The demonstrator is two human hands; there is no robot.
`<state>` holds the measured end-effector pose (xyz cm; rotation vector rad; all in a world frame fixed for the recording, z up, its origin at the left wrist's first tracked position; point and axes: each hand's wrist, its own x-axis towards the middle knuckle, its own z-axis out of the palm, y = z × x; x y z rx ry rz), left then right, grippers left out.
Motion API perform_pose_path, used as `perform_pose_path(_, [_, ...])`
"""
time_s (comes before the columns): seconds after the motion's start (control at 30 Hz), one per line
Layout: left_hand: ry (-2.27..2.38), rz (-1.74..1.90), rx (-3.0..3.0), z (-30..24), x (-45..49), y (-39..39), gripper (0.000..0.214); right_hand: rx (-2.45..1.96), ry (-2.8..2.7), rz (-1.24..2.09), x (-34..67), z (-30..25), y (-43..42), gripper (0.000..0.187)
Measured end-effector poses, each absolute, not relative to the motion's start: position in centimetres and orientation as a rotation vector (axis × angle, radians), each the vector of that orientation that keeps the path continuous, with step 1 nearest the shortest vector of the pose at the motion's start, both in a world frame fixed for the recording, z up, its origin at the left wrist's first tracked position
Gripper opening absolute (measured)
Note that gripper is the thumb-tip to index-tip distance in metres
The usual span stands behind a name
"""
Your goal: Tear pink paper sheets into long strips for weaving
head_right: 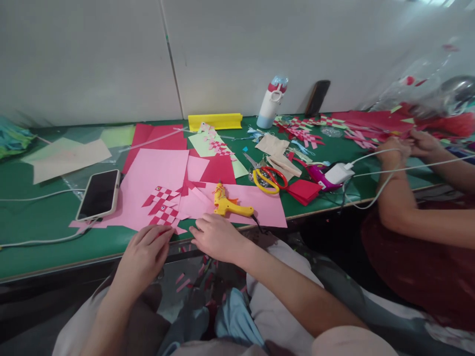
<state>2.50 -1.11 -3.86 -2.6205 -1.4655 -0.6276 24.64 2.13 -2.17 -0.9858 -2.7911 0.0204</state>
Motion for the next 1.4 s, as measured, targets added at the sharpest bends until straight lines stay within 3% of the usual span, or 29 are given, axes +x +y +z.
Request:
perform_pose_path(0.5, [-1.344, -0.672, -2.558, -4.3, 2.3, -2.4, 0.014, -0.915, -2.560, -0.029, 23.7, -3.9, 0.6, 0.018])
perform_pose_path(0.73, [-1.362, -0.664, -2.557, -4.1, 2.2, -2.4, 0.014, -0.902, -2.546, -0.128, 22.9, -4.3, 0.7, 0.029])
perform_pose_path(1.03, [-1.383, -0.661, -2.546, -4.0, 2.2, -2.4, 0.014, -0.673, -2.727, 0.181, 25.7, -3.5, -0.6, 0.024])
perform_pose_path(1.2, [-1.417, -0.638, -2.539, -3.6, 2.4, -2.5, 0.013, -0.839, -2.738, 0.211, 27.3, -3.2, -1.5, 0.035])
perform_pose_path(1.3, [-1.433, -0.652, -2.548, -2.9, 2.7, -2.6, 0.012, -0.934, -2.616, 0.360, 28.2, -2.6, -1.5, 0.025])
perform_pose_path(1.4, [-1.451, -0.679, -2.541, -2.4, 2.9, -2.4, 0.012, -1.138, -2.440, 0.350, 29.4, -1.7, -1.0, 0.030])
